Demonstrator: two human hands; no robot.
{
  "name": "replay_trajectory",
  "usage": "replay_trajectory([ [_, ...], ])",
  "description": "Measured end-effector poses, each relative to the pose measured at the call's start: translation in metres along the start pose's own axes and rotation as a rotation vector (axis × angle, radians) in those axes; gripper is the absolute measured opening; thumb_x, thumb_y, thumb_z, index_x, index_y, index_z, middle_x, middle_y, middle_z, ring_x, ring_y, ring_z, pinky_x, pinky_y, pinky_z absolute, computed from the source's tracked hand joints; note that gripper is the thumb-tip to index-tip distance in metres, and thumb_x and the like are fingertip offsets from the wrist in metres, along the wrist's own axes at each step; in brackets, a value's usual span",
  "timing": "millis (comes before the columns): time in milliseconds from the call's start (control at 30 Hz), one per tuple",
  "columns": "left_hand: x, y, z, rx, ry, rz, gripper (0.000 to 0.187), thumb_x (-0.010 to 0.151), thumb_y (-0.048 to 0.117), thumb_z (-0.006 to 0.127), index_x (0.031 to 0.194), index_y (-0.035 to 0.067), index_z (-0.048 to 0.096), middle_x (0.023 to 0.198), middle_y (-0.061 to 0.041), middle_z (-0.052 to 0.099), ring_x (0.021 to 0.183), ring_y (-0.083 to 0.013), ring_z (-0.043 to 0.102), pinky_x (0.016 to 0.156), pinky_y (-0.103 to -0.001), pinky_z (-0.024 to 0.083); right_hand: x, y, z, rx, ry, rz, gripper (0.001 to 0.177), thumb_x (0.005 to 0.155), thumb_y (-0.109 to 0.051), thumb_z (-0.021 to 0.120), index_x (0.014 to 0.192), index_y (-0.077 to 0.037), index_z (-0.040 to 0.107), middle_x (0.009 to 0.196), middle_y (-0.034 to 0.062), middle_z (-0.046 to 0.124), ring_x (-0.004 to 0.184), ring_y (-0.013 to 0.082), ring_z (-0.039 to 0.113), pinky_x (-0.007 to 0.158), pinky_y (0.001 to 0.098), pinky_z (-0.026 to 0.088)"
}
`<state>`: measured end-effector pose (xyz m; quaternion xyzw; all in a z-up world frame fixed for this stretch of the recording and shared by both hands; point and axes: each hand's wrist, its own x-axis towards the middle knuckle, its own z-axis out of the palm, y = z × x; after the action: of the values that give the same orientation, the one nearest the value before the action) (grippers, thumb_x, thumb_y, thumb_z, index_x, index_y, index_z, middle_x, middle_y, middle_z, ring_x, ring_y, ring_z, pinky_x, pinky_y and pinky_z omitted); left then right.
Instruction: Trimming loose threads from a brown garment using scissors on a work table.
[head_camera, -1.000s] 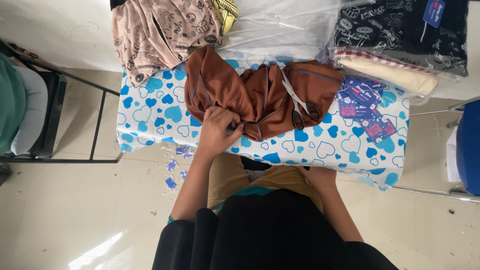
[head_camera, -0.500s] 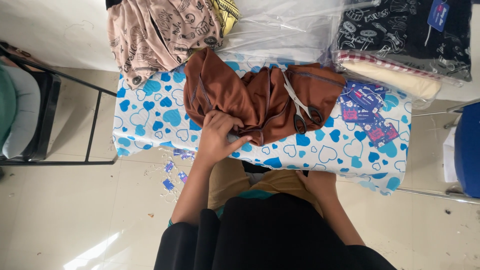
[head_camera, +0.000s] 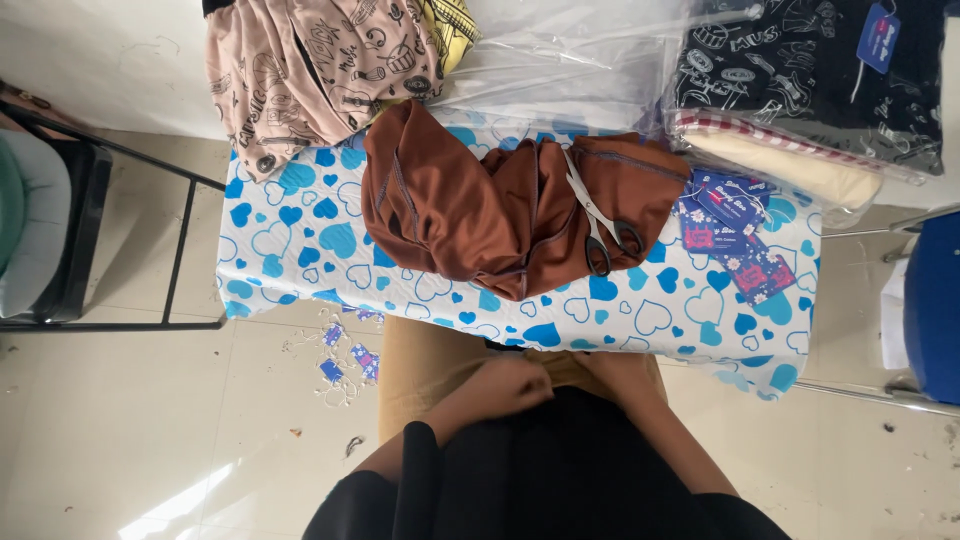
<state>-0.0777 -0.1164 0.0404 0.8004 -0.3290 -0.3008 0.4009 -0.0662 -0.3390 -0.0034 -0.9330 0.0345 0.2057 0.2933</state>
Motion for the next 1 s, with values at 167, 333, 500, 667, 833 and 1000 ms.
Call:
replay_trajectory([
  [167, 0.040, -0.113, 0.043, 0.573, 0.012, -0.253, 0.032, 0.094, 0.031, 0.057, 0.105, 0.006, 0.073, 0.086, -0.012, 0.075, 0.082, -0.0320, 0.074, 0.074, -0.045, 0.052, 0.021, -0.015, 0.034, -0.067, -0.255, -0.027, 0.074, 0.095, -0.038, 0.060, 0.158, -0.015, 0.028, 0.162, 0.0170, 0.038, 0.152, 0.0377, 0.030, 0.123, 0.0539, 0.024],
  [333, 0.062, -0.203, 0.099, 0.656, -0.109, -0.395, 0.047, 0.088, 0.044, 0.055, 0.114, 0.006, 0.070, 0.099, -0.013, 0.073, 0.092, -0.0334, 0.072, 0.080, -0.048, 0.048, 0.036, -0.039, 0.059, -0.149, -0.512, -0.061, 0.071, 0.101, -0.027, 0.054, 0.162, -0.010, 0.020, 0.162, 0.0242, 0.036, 0.153, 0.0410, 0.029, 0.125, 0.0563, 0.022],
  [500, 0.039, -0.208, 0.112, 0.712, -0.265, -0.391, 0.041, 0.091, 0.039, 0.050, 0.100, 0.008, 0.077, 0.087, -0.010, 0.074, 0.083, -0.0337, 0.072, 0.074, -0.047, 0.050, 0.070, -0.037, 0.098, -0.239, -0.771, -0.102, 0.068, 0.108, -0.016, 0.048, 0.166, -0.004, 0.013, 0.162, 0.0314, 0.034, 0.154, 0.0442, 0.027, 0.127, 0.0586, 0.020],
  [667, 0.030, -0.208, 0.128, 0.782, -0.178, -0.327, 0.027, 0.096, 0.021, 0.051, 0.104, 0.013, 0.076, 0.096, -0.008, 0.075, 0.092, -0.0289, 0.072, 0.087, -0.048, 0.048, 0.096, 0.008, 0.179, 0.147, -0.860, -0.320, 0.081, 0.101, -0.032, 0.047, 0.168, -0.030, 0.002, 0.169, 0.0216, 0.021, 0.151, 0.0497, 0.025, 0.117, 0.0680, 0.025],
  [833, 0.035, -0.207, 0.118, 0.738, -0.259, -0.423, 0.037, 0.101, 0.020, 0.045, 0.131, 0.013, 0.064, 0.126, -0.009, 0.069, 0.113, -0.0294, 0.066, 0.106, -0.052, 0.041, 0.107, 0.032, 0.188, 0.203, -0.850, -0.460, 0.075, 0.108, -0.035, 0.047, 0.167, -0.027, 0.002, 0.156, 0.0336, 0.038, 0.138, 0.0580, 0.040, 0.112, 0.0682, 0.035],
  [1000, 0.042, -0.164, 0.073, 0.698, -0.135, -0.348, 0.034, 0.098, 0.031, 0.051, 0.120, 0.011, 0.068, 0.113, -0.011, 0.073, 0.103, -0.0327, 0.069, 0.086, -0.051, 0.050, 0.094, 0.013, 0.143, 0.210, -0.804, -0.415, 0.070, 0.107, -0.035, 0.048, 0.164, -0.025, 0.008, 0.153, 0.0326, 0.041, 0.136, 0.0562, 0.043, 0.110, 0.0663, 0.037],
])
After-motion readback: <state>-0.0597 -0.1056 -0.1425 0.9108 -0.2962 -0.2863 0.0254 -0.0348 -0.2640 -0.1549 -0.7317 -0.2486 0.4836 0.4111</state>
